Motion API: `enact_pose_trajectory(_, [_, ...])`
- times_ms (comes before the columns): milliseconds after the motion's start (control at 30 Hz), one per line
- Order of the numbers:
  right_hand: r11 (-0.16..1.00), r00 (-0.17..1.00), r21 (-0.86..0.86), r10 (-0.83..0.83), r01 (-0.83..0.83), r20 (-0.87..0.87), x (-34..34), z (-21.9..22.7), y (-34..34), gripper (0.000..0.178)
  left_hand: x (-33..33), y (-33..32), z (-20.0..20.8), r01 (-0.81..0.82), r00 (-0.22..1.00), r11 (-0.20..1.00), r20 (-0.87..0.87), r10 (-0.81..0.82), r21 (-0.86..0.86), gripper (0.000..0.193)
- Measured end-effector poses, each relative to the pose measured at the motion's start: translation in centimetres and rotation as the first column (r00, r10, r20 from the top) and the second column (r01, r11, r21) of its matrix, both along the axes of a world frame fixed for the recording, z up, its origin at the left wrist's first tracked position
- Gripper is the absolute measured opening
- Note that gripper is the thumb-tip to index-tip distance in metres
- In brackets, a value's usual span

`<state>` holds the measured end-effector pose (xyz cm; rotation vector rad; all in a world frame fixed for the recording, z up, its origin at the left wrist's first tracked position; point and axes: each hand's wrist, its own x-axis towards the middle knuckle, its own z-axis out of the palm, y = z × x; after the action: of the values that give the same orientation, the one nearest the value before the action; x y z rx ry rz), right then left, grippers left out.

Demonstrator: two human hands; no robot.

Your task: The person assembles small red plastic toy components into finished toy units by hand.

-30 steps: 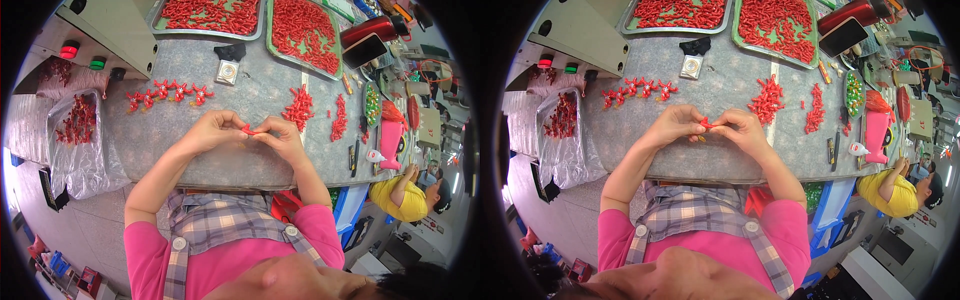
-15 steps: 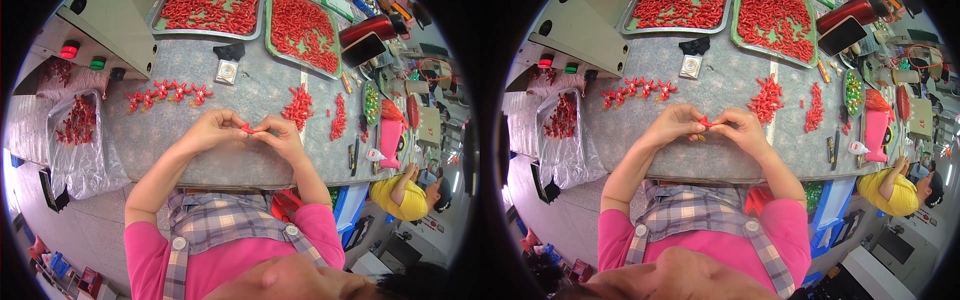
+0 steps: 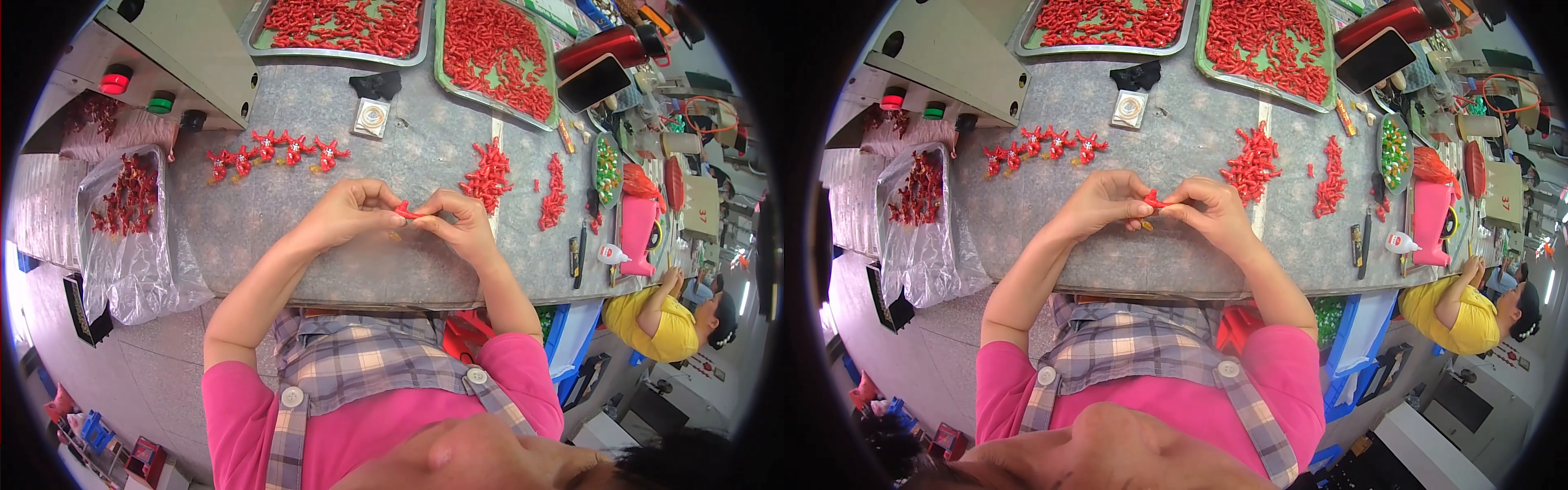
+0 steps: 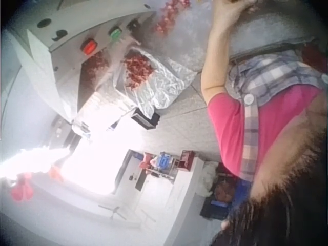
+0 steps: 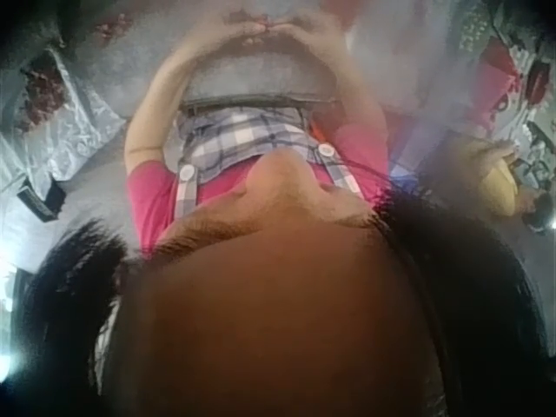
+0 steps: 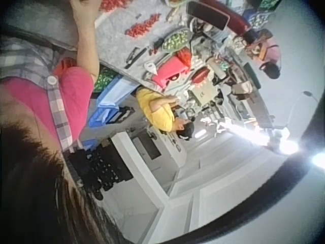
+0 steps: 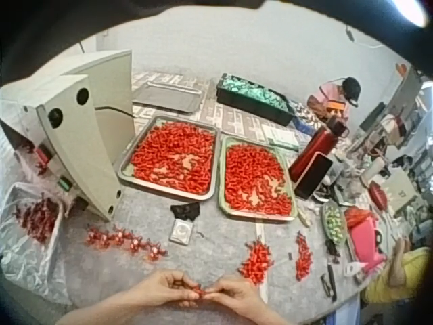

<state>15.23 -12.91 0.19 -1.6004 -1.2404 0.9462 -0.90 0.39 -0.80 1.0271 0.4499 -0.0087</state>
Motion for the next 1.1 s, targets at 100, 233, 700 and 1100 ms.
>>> enact_pose_trajectory(100, [1.0,1.0,-0.003,0.0,0.0,-0.008,0.04,0.07,-0.01,0.012,-0.01,-0.01,-0.11,0.002,1.0,1.0,-0.002,-0.002,-0.006,0.016])
enact_pose_trajectory(233, [1.0,1.0,0.004,0.001,-0.001,0.0,-0.03,0.16,0.0,0.011,-0.02,-0.02,-0.02,0.0,1.0,1.0,-0.009,0.0,-0.002,0.016])
enact_pose_trajectory(700, [1.0,1.0,0.002,-0.008,0.008,-0.014,-0.04,-0.03,-0.05,0.011,-0.01,-0.07,-0.04,-0.006,1.0,1.0,-0.015,0.006,0.008,0.016])
enact_pose_trajectory(1100, [1.0,0.999,0.0,-0.018,0.018,-0.027,-0.05,-0.19,-0.19,0.011,0.04,-0.14,0.07,-0.006,1.0,1.0,-0.023,0.006,-0.003,0.016])
